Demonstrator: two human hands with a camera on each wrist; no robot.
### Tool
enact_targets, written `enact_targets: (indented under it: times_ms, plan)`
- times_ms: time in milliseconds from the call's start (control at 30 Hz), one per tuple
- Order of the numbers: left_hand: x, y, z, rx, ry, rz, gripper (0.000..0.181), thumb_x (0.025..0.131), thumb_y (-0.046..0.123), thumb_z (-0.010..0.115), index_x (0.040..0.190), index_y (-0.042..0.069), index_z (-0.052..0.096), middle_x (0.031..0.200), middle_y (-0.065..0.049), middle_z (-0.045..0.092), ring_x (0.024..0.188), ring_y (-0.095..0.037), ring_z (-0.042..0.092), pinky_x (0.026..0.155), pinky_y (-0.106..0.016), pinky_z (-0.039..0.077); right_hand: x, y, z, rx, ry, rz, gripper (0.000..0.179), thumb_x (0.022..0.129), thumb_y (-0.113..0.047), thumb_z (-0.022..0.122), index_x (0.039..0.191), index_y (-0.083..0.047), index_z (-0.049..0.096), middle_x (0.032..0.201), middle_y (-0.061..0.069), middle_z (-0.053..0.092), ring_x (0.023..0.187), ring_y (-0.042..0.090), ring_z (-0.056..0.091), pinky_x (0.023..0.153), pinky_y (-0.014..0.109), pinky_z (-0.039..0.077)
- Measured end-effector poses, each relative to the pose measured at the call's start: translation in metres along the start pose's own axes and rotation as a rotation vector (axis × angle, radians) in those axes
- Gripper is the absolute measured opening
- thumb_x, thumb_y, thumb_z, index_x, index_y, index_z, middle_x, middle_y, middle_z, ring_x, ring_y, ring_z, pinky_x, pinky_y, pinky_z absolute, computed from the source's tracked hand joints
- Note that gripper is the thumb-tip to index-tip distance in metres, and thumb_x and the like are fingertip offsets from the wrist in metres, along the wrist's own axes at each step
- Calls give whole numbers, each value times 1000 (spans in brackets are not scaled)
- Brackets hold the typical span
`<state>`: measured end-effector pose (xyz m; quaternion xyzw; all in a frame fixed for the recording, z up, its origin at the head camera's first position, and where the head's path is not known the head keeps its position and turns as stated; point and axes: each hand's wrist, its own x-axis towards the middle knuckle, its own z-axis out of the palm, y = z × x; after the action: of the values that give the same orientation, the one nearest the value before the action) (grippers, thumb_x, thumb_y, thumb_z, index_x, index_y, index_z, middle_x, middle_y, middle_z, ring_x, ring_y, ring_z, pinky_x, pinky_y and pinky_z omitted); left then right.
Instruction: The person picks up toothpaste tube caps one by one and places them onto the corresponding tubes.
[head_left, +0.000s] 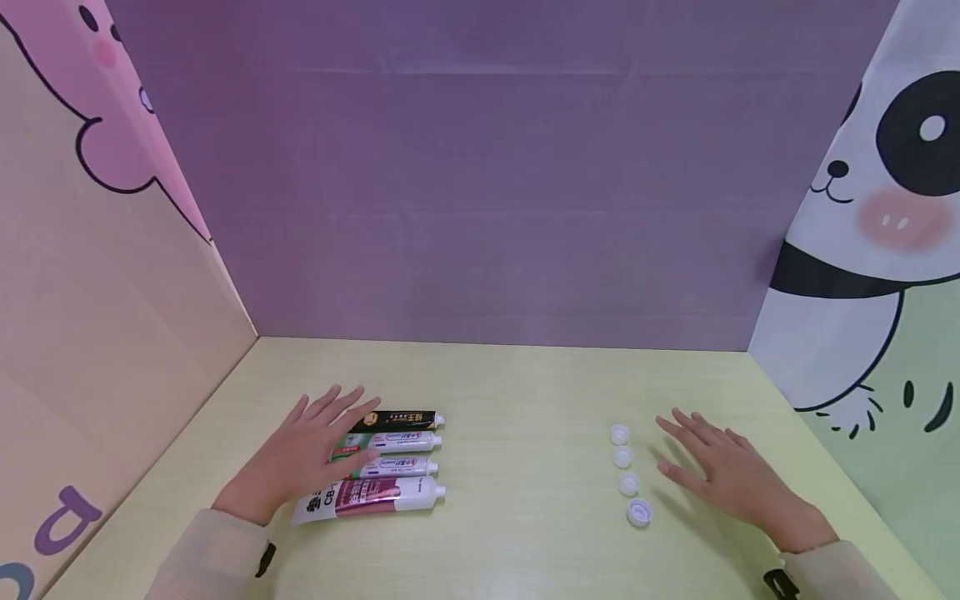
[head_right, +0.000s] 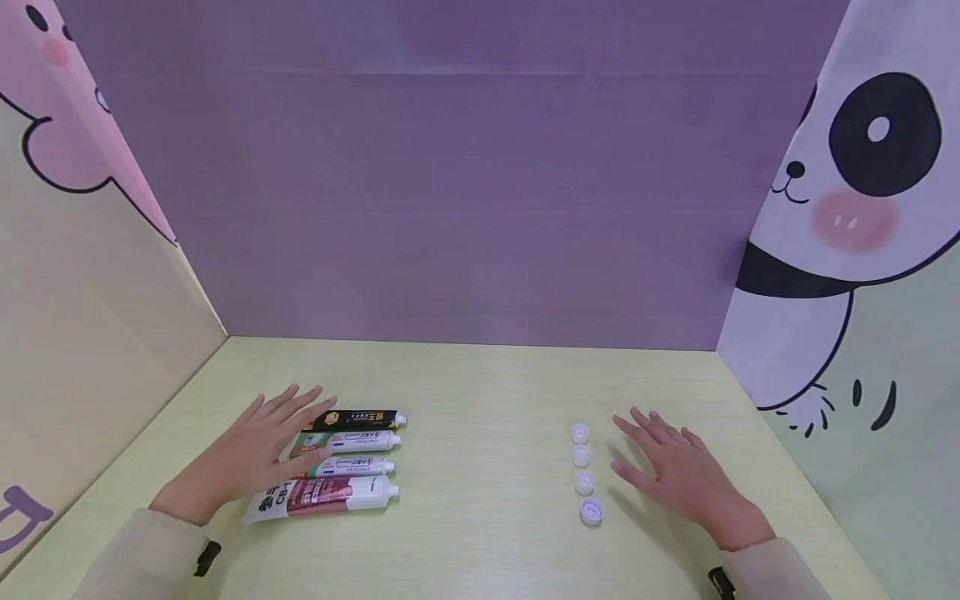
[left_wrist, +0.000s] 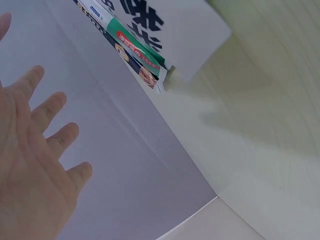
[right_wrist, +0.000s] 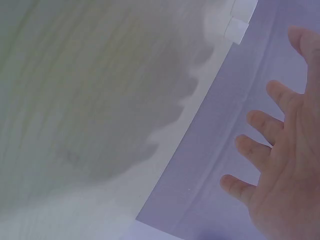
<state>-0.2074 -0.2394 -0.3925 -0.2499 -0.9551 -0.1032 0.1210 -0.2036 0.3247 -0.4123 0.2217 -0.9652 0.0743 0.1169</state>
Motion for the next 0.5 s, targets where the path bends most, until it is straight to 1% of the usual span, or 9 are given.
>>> enact_targets:
  times_ms: [133,233,367,500]
  plan:
    - [1,2,1,5,-17,13,68,97,58,56,152,19,45,155,-13,41,143,-44,30,111,-67,20,-2,-5,-2,21,13,-21,60,96,-46,63,146,-17,52,150,18,47,133,44,45,97,69,36]
    - [2,3,2,13,-28,28,69,96,59,55,152,19,46,155,-13,41,142,-43,33,111,-65,24,-3,-8,-2,28,21,-36,58,96,-45,64,145,-16,53,149,17,48,132,44,47,96,69,37]
    - [3,6,4,10,-35,59,68,97,59,55,150,17,48,152,-13,45,138,-43,39,108,-62,31,-3,-12,-3,35,23,-50,57,96,-44,64,144,-15,55,147,16,50,131,42,49,96,68,38]
    - [4,8,6,9,-31,88,66,96,57,57,148,16,50,149,-12,49,135,-40,45,104,-61,37,-4,-16,-3,46,24,-64,56,96,-43,65,143,-14,56,146,15,52,130,40,51,95,65,40]
